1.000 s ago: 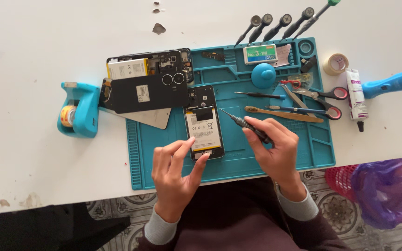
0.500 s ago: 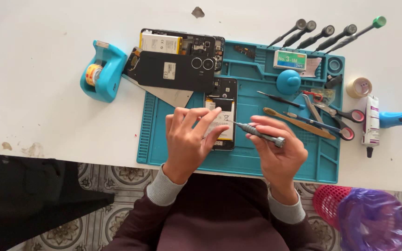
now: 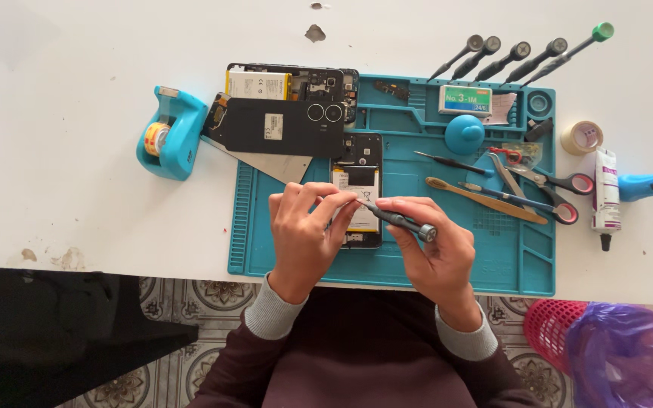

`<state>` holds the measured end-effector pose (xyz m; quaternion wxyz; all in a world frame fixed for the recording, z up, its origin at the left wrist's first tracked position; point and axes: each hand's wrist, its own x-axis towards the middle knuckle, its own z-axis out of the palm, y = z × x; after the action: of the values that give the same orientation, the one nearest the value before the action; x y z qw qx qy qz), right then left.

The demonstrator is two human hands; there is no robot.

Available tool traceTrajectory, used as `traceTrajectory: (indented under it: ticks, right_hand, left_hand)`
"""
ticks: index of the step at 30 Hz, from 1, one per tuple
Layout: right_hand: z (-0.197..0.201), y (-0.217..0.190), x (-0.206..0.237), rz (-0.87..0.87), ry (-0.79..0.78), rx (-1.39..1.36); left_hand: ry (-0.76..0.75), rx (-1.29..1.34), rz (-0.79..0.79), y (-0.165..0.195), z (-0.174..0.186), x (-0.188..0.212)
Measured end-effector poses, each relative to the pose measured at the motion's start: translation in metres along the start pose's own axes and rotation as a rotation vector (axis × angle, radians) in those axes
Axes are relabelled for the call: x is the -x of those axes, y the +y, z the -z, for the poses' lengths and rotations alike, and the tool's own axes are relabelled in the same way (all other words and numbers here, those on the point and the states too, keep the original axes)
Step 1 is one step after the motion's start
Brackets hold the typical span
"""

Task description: The person uses a precision screwdriver to remove and install screws on two disassembled smartphones placed on a blue work mat. The person repeatedly picks up screws, aligns them with screw holes, and turns the screwdriver to secure components inside the phone chassis.

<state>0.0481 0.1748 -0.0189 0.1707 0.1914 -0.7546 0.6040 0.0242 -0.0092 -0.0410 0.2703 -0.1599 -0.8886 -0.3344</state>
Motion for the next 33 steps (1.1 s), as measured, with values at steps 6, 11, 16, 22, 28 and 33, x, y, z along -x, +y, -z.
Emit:
traceTrajectory:
  ticks: [6,11,16,22,28,33]
  right_hand:
    - [0.001,0.001,0.0,0.006,-0.013,0.025]
    - [0.0,-0.004,-0.004,0.016,-0.037,0.069]
    - [0.0,-0.007,-0.009,0.058,-0.068,0.192]
    - [-0.001,-0.011,-0.008,0.1,-0.06,0.27]
    - [0.001,-0.012,-0.009,0.08,-0.046,0.263]
    - [0.002,-0.011,-0.006,0.083,-0.05,0.245]
  left_hand:
    - [0.007,0.002,-0.006,-0.001,-0.001,0.001]
    - [-0.004,-0.001,-0.021,0.001,0.0,0.0]
    - [-0.036,-0.07,-0.093,0.003,-0.001,0.004]
    - [-0.037,-0.093,-0.054,0.005,-0.003,0.004]
    - [-0.022,-0.08,-0.042,0.006,-0.001,0.001]
    - [-0.017,-0.089,-0.043,0.003,-0.004,0.002]
